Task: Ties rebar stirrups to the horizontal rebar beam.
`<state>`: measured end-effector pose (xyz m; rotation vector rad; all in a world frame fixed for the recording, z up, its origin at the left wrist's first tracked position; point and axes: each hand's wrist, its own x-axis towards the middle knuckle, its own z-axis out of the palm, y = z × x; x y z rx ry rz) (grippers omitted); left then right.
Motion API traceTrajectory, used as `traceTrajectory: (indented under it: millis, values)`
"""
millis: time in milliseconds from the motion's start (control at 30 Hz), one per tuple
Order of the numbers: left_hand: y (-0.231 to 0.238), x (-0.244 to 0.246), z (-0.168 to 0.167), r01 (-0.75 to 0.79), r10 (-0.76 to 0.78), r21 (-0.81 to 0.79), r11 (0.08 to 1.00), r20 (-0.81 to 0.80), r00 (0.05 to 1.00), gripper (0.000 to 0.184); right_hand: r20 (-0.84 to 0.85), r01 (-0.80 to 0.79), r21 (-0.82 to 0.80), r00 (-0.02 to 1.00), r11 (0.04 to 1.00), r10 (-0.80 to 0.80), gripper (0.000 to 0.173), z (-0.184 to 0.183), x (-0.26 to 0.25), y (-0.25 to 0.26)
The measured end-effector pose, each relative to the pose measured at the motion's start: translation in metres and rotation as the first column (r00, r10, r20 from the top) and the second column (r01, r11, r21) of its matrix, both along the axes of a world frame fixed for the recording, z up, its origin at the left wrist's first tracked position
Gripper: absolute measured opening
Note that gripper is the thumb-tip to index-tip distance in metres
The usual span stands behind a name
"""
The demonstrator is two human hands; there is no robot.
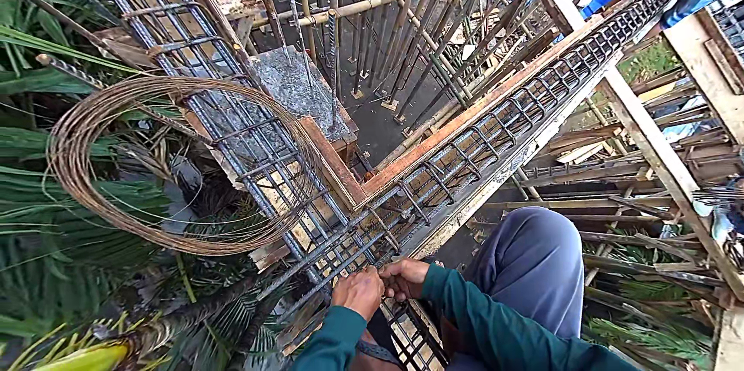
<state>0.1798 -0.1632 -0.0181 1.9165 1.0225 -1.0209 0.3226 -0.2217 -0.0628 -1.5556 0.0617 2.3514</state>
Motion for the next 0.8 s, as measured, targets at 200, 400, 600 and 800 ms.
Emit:
traceTrajectory:
  millis: [200, 400, 600, 800]
  values:
    - [0.004, -0.009, -0.004, 0.051, -0.050, -0.017, 0.999, 0.056, 0.997, 0.048, 0.055, -0.067, 0.007, 0.996, 0.998, 0.067, 0.022, -0.007, 0.000, 0.003]
    - [0.000, -0.010, -0.007, 0.052, -0.051, -0.012, 0.999, 0.067, 0.996, 0.049, 0.140, -0.077, -0.024, 0.987, 0.997, 0.080, 0.020, -0.006, -0.004, 0.005]
    - [-0.006, -0.014, -0.011, 0.016, -0.016, 0.000, 1.000, 0.116, 0.993, 0.052, 0.190, -0.105, 0.004, 0.976, 0.994, 0.103, 0.025, -0.003, -0.007, 0.004]
    - [-0.009, -0.018, -0.014, -0.024, 0.020, 0.026, 0.999, 0.171, 0.985, 0.057, 0.182, -0.129, 0.031, 0.976, 0.991, 0.121, 0.026, -0.004, -0.006, 0.003]
